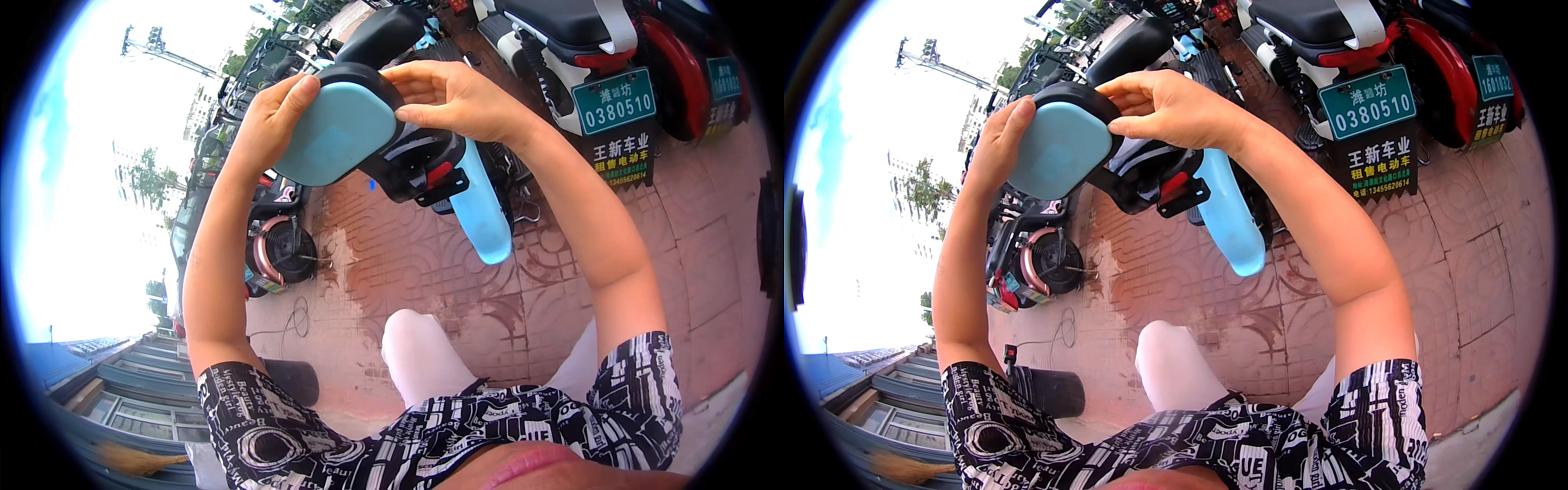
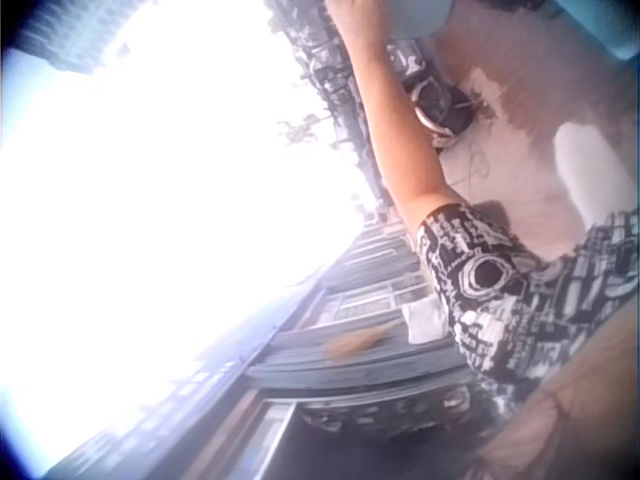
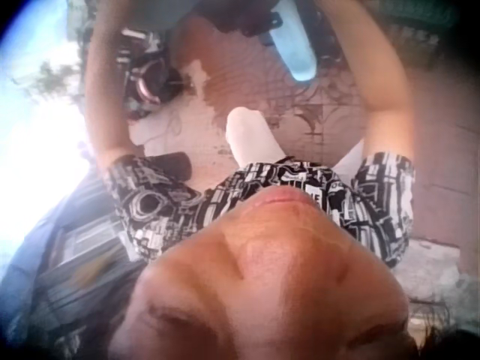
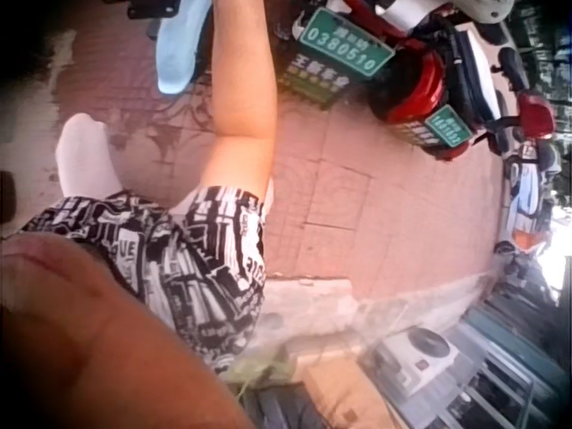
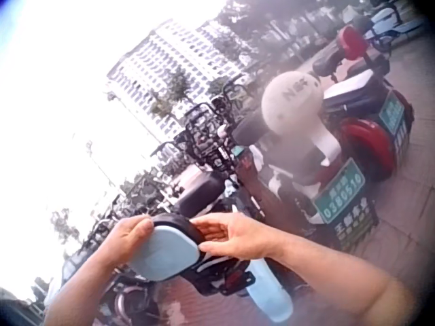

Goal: The person wipes a scooter seat with a blue cloth, then installs a light blue backrest onto the scooter. They use a screwdriver to tighten screws on the backrest and adjust its position.

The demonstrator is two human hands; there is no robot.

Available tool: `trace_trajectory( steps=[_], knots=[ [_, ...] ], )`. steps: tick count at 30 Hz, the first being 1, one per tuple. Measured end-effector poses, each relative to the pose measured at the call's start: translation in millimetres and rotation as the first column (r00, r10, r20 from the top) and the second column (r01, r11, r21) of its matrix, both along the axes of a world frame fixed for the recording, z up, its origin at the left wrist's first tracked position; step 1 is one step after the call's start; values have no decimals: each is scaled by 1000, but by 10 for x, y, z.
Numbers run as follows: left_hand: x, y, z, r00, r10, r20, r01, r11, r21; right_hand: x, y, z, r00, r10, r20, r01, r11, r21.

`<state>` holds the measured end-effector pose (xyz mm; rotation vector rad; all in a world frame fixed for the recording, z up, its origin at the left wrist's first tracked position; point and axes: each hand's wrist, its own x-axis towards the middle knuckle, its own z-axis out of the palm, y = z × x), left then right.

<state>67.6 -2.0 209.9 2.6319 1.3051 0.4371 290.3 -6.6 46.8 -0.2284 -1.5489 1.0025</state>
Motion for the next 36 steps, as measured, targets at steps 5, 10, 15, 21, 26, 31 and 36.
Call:
trace_trajectory(
  steps=[5,10,15,21,26,31,36],
  knots=[
    [38,-5,33,1000,-5,-9,4,999,-43,3,7,32,1000,8,10,-8,1000,12],
    [8,32,13,1000,-25,-3,25,998,-56,-19,-26,77,994,-73,82,74,997,-5],
    [10,71,-13,998,-48,-39,47,998,-32,-136,-142,71,877,-472,90,449,872,192],
    [-88,224,-93,997,-42,70,50,992,-119,-233,-421,479,443,-892,-92,703,281,653],
    [33,244,-142,960,-81,269,129,978,-167,-317,-543,574,286,-952,-110,593,85,801],
    [-7,233,-93,976,32,216,26,965,-260,-490,-669,609,31,-999,-30,510,-10,860],
    [-34,295,-118,956,-188,223,220,968,-125,-546,-782,618,3,-1000,-8,507,-6,862]
  ],
)
